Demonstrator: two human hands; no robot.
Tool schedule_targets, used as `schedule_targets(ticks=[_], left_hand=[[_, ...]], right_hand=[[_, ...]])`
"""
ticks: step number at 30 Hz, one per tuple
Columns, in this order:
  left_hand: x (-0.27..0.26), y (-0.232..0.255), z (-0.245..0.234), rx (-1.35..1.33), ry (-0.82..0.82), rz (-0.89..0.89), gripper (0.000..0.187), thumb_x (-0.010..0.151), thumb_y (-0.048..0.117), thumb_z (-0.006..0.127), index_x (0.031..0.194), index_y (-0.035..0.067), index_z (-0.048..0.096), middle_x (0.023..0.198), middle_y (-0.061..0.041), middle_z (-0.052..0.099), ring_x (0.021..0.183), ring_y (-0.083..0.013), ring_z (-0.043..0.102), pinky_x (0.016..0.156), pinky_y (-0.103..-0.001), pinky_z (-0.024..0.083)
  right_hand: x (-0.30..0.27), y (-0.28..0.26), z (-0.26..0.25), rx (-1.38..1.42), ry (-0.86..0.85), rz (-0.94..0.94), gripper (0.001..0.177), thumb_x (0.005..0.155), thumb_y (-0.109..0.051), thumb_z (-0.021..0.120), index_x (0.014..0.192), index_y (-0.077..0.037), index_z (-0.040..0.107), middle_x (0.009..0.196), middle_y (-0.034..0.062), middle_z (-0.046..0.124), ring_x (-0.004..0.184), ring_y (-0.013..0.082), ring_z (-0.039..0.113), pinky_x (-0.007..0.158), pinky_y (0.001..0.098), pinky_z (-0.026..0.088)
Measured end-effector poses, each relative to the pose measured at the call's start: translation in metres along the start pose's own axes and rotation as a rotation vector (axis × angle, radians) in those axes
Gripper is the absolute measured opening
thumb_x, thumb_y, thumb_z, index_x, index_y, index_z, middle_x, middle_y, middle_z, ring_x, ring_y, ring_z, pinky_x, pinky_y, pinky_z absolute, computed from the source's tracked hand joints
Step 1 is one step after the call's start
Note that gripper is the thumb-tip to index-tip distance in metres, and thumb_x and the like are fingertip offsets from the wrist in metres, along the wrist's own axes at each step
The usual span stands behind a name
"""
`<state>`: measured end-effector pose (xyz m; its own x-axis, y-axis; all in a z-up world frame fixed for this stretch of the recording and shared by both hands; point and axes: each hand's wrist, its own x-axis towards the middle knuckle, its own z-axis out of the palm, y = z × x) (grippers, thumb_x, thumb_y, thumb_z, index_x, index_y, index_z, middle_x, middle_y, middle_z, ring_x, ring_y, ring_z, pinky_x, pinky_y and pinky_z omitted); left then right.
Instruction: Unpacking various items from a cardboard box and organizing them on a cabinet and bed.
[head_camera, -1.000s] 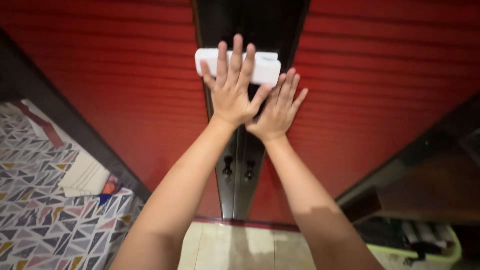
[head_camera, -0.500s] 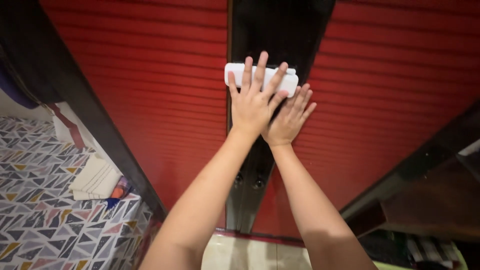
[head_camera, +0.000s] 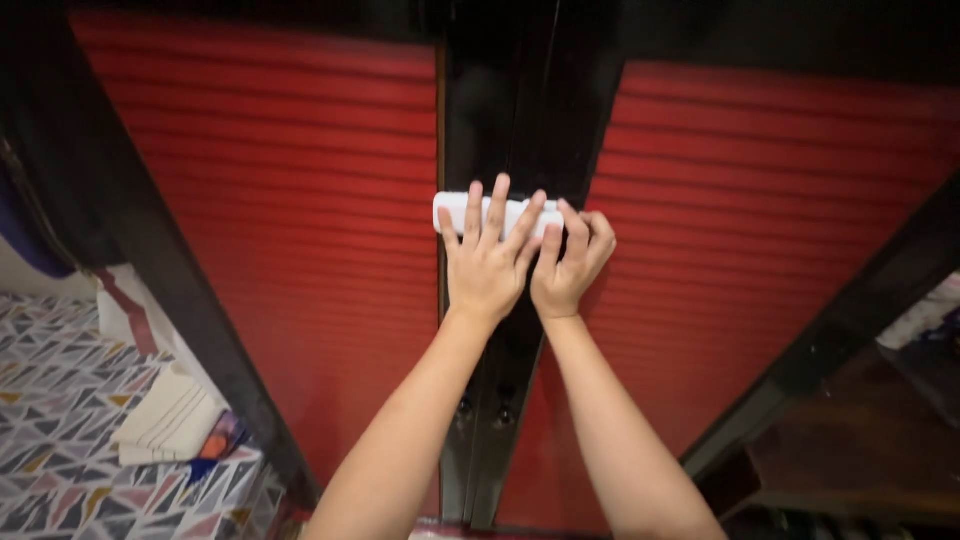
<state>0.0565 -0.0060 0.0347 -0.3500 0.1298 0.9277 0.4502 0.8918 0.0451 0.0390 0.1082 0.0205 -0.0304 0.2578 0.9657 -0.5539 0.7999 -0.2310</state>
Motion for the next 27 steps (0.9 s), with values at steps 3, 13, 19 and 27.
schedule_targets(ticks=[3,13,19,27], left_hand=[[0.001,0.000,0.006,0.029,0.081,0.026,0.048,0.108,0.048,0.051,0.156,0.040,0.048,0.168,-0.008,0.033,0.157,-0.0351,0.026,0.123,-0.068,0.004],[0.000,0.012,-0.012,0.043,0.011,-0.024,0.051,0.109,0.045,0.051,0.159,0.041,0.042,0.170,-0.007,0.029,0.158,-0.0349,0.023,0.124,-0.070,0.011],[0.013,0.034,-0.057,0.096,-0.212,-0.062,0.062,0.101,0.037,0.052,0.160,0.034,0.032,0.168,-0.011,0.026,0.155,-0.0359,0.019,0.119,-0.071,0.009],[0.032,0.041,-0.090,0.272,-0.207,0.092,0.068,0.101,0.034,0.046,0.163,0.017,0.026,0.170,-0.011,0.022,0.158,-0.0282,0.014,0.123,-0.064,0.006]], right_hand=[[0.000,0.006,0.010,-0.022,0.056,0.000,0.027,0.109,-0.029,0.056,0.124,-0.010,0.069,0.119,0.0092,0.054,0.110,0.0264,0.051,0.100,0.0413,0.044],[0.012,-0.005,-0.013,0.129,-0.106,0.097,0.021,0.106,-0.023,0.061,0.124,-0.011,0.067,0.122,0.0149,0.048,0.107,0.0276,0.050,0.095,0.0400,0.045],[0.041,-0.043,-0.061,0.044,-0.375,0.193,0.029,0.103,-0.026,0.061,0.127,-0.012,0.066,0.123,0.0141,0.053,0.118,0.0325,0.054,0.097,0.0461,0.048],[0.080,-0.085,-0.093,-0.303,-0.448,-0.111,0.053,0.095,-0.020,0.063,0.148,-0.018,0.056,0.156,0.0170,0.044,0.142,0.0377,0.043,0.112,0.0534,0.036]])
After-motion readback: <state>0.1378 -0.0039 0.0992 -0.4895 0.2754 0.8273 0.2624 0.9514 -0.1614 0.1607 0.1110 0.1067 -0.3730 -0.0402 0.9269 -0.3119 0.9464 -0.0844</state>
